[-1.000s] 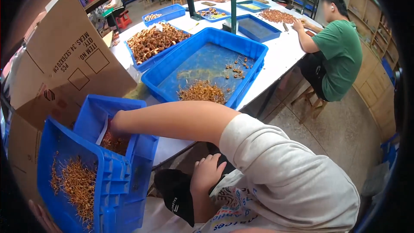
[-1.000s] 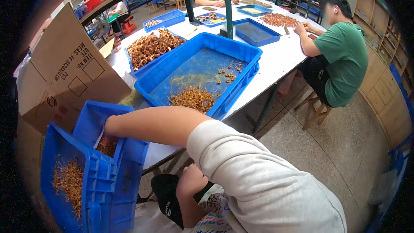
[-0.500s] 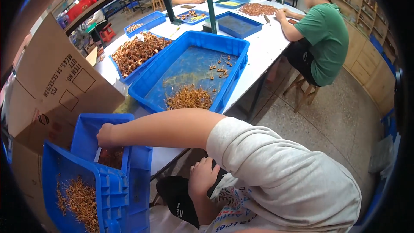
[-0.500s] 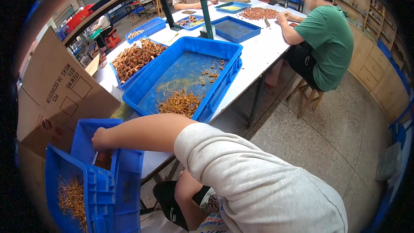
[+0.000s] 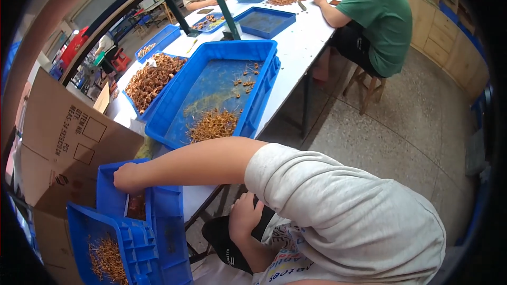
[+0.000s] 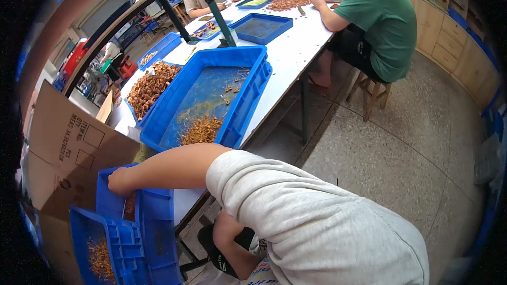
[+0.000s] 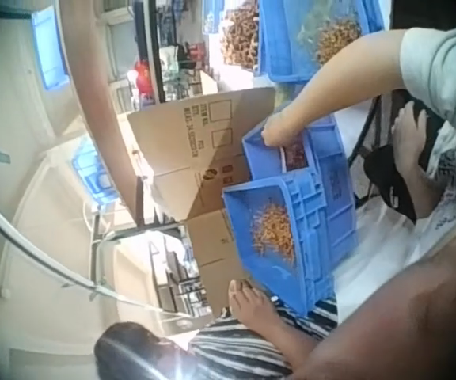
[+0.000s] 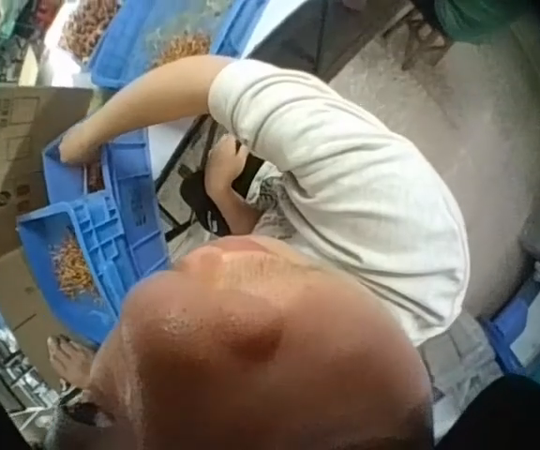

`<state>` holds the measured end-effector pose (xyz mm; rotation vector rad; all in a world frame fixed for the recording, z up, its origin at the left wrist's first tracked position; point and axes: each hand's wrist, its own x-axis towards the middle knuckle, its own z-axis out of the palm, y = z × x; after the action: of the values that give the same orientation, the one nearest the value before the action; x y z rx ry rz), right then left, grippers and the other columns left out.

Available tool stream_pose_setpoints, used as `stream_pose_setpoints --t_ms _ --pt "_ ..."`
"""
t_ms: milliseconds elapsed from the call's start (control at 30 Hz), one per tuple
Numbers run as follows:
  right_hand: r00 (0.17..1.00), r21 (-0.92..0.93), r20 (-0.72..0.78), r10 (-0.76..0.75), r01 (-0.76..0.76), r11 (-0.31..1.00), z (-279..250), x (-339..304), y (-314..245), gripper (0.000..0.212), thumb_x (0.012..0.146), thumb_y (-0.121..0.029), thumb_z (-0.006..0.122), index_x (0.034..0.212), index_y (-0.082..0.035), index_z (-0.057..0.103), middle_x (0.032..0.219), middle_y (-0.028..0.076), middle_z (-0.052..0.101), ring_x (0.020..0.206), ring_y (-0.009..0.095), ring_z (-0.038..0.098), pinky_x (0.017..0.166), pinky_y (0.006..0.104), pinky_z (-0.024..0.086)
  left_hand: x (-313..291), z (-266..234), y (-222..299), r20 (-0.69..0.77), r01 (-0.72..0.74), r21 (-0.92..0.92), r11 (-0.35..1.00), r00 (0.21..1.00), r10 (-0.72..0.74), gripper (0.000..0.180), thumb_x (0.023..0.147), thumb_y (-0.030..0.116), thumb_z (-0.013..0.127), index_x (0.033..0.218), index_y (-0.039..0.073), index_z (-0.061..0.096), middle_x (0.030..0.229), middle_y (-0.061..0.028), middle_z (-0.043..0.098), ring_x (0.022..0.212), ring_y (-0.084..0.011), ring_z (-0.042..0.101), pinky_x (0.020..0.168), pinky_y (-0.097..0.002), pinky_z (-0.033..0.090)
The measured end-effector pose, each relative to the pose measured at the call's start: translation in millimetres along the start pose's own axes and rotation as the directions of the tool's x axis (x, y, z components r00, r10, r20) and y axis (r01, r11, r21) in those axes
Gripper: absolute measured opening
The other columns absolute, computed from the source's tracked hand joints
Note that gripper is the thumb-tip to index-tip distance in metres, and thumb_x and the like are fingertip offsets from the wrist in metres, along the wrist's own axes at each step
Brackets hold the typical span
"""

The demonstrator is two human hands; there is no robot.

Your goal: Assembling small metal terminals and wires at a workshop bench.

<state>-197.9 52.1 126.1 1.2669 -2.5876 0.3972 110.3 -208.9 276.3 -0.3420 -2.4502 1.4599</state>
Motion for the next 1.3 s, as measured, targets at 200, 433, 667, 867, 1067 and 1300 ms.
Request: stream_pose_setpoints --t_ms 200,433,667,867,1067,1300 --pt "0.995 0.168 0.004 0.100 -0.099 0.981 -6 -10 7 0.024 0.077 -0.016 0.071 0.096 -0.001 0.074 0.096 0.018 0.072 0.081 0.037 0.067 0.075 0.0426 0.057 71 1 123 0.036 -0.128 -0.481 0.867 0.986 0.165 0.027 0.094 0.019 0.056 0.115 0.003 0.061 0.121 -0.0148 0.062 0.110 -0.0319 0.058 0.096 -0.0393 0.043" --pt "0.964 0.414 -0.190 0.188 -0.095 0.905 1 -2 24 0.024 0.078 -0.017 0.060 0.087 0.000 0.074 0.086 0.019 0.072 0.073 0.038 0.065 0.070 0.0431 0.056 143 -26 338 -0.022 -0.167 -0.897 0.410 0.941 0.336 0.033 0.094 0.025 0.056 0.121 0.005 0.059 0.115 -0.0148 0.064 0.103 -0.0349 0.060 0.090 -0.0417 0.046" --pt "0.930 0.623 -0.237 0.282 -0.077 0.779 1 -3 44 0.018 0.073 -0.013 0.060 0.075 -0.003 0.074 0.074 0.014 0.071 0.059 0.034 0.060 0.058 0.0385 0.053 178 -51 416 -0.174 -0.149 -0.984 -0.094 0.901 0.398 0.038 0.094 0.027 0.058 0.125 0.006 0.058 0.111 -0.0140 0.065 0.095 -0.0347 0.061 0.083 -0.0416 0.048" --pt "0.956 0.858 0.028 0.293 -0.174 0.484 -27 -15 39 0.017 0.079 -0.012 0.064 0.088 -0.006 0.076 0.079 0.005 0.074 0.068 0.015 0.065 0.062 0.0284 0.054 153 -45 387 -0.113 -0.041 -0.963 -0.265 0.958 0.263 0.036 0.093 0.018 0.063 0.127 0.008 0.059 0.106 -0.0104 0.064 0.080 -0.0244 0.060 0.074 -0.0334 0.049" --pt "0.953 0.957 -0.031 0.302 -0.058 0.283 -69 -69 89 0.017 0.088 -0.012 0.063 0.084 0.003 0.070 0.074 0.010 0.069 0.058 0.012 0.059 0.055 0.0223 0.051 174 -66 373 -0.146 -0.066 -0.888 -0.456 0.979 0.142 0.029 0.090 0.014 0.065 0.117 0.003 0.064 0.103 -0.0090 0.066 0.080 -0.0247 0.062 0.072 -0.0331 0.050" --pt "0.945 0.859 0.019 0.328 -0.183 0.477 -73 -110 87 0.022 0.097 -0.021 0.059 0.093 -0.002 0.070 0.081 0.006 0.066 0.072 0.011 0.060 0.068 0.0205 0.051 169 -61 357 0.021 -0.002 -0.828 -0.561 0.999 -0.034 0.024 0.089 0.009 0.064 0.111 -0.002 0.065 0.095 -0.0100 0.066 0.078 -0.0185 0.060 0.072 -0.0287 0.049"
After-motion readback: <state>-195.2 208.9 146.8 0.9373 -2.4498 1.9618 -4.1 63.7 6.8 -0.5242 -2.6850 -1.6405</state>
